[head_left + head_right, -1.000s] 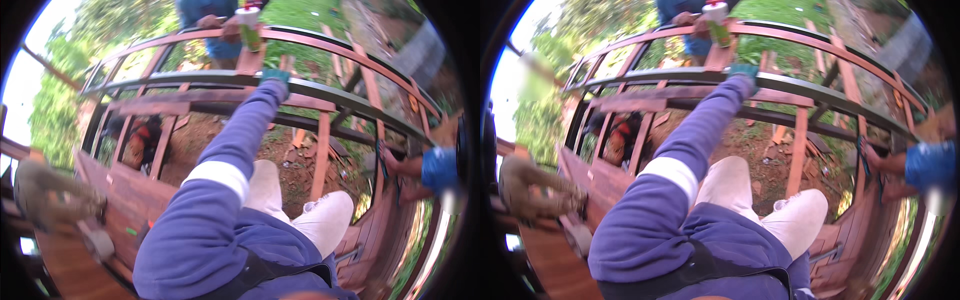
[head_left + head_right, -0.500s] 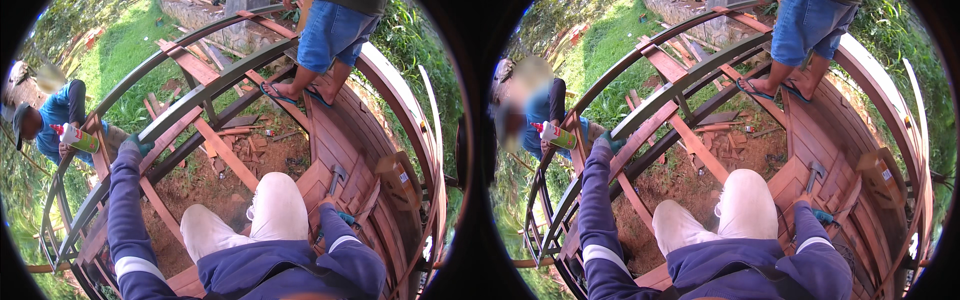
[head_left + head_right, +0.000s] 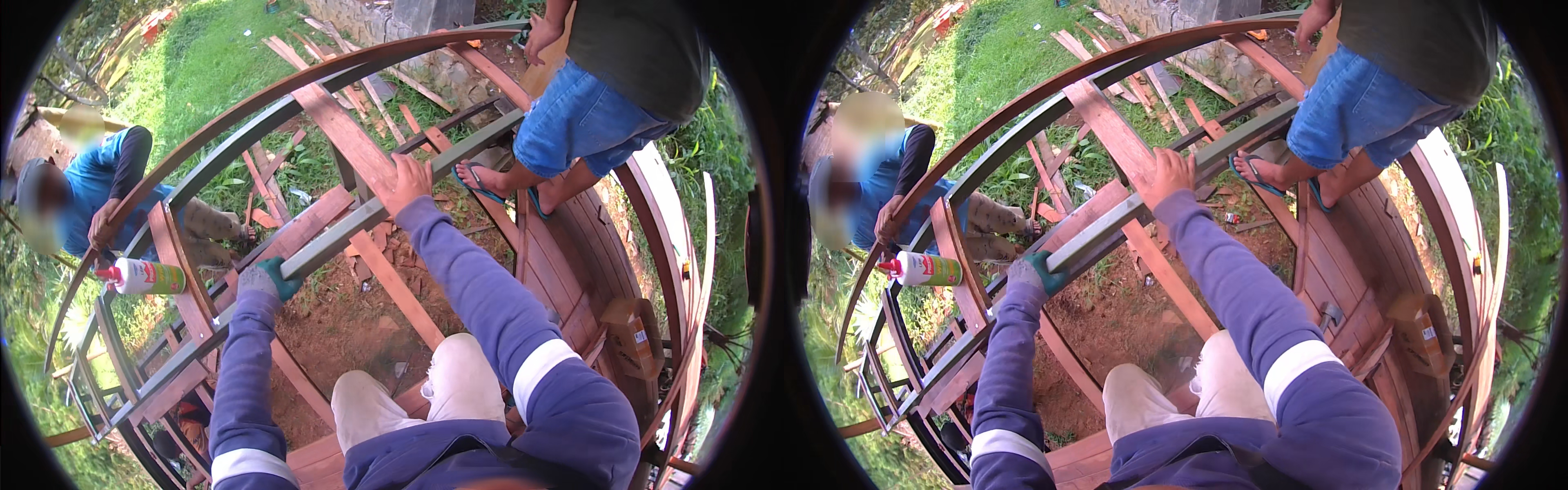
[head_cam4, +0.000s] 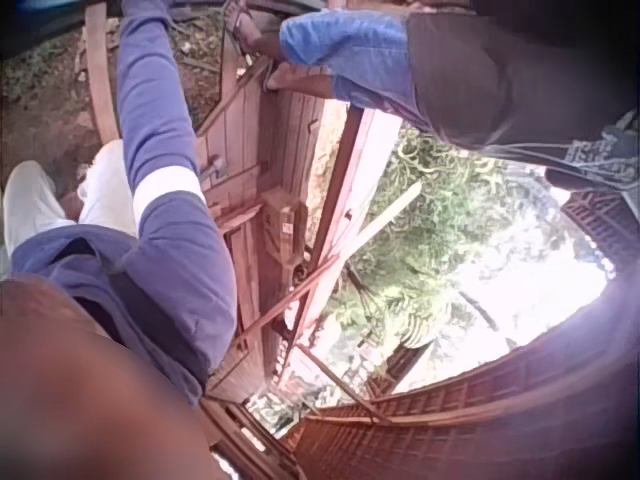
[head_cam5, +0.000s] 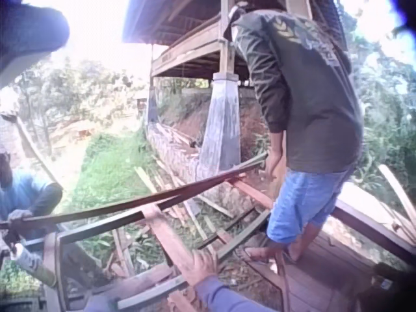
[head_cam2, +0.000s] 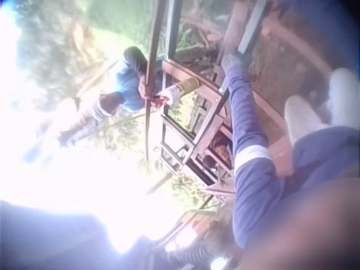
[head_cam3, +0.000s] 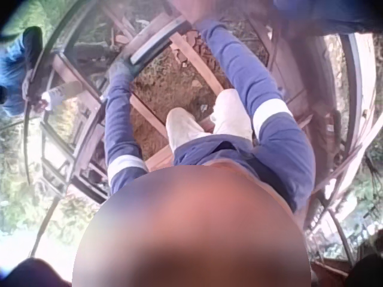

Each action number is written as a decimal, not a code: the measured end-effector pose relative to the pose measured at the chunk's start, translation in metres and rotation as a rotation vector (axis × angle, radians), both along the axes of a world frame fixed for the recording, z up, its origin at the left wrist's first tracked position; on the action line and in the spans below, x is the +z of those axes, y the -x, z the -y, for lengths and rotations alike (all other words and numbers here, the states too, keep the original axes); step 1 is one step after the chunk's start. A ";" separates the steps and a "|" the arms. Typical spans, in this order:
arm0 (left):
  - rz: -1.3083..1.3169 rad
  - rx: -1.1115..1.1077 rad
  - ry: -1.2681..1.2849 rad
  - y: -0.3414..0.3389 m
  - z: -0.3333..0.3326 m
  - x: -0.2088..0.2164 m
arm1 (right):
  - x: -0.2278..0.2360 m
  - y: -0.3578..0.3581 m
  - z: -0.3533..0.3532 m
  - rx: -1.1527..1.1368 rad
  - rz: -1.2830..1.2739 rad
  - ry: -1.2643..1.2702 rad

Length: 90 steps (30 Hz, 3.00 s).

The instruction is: The person uses a cordless drill to fasten wooden planks onto a wooden frame structure. They position the planks, apply glue, and secure them with screws while other workers assist nearby.

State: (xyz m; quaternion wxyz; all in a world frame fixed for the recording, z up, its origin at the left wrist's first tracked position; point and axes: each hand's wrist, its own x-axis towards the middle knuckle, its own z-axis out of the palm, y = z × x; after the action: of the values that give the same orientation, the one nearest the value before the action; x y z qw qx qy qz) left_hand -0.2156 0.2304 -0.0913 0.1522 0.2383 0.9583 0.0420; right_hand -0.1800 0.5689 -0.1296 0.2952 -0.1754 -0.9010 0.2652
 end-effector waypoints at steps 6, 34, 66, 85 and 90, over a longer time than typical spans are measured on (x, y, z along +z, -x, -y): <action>0.109 0.023 -0.036 -0.001 -0.001 0.005 | 0.010 0.010 0.013 -0.051 0.322 -0.028; 0.290 0.035 -0.084 0.004 0.004 -0.004 | 0.052 0.048 0.014 -0.125 0.880 0.064; 0.220 0.006 -0.128 0.002 0.005 -0.001 | 0.040 0.045 0.015 -0.146 0.825 0.042; 0.371 0.031 -0.019 0.005 0.009 0.017 | 0.016 0.045 0.006 -0.123 0.764 -0.167; 0.381 0.028 0.032 0.005 0.007 0.010 | 0.015 0.048 0.002 -0.122 0.738 -0.190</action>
State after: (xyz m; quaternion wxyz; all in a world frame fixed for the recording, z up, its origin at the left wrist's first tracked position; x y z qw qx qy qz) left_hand -0.2205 0.2236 -0.0818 0.3341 0.2100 0.9159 0.0733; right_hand -0.2280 0.5665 -0.1145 -0.0186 -0.2841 -0.9552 0.0815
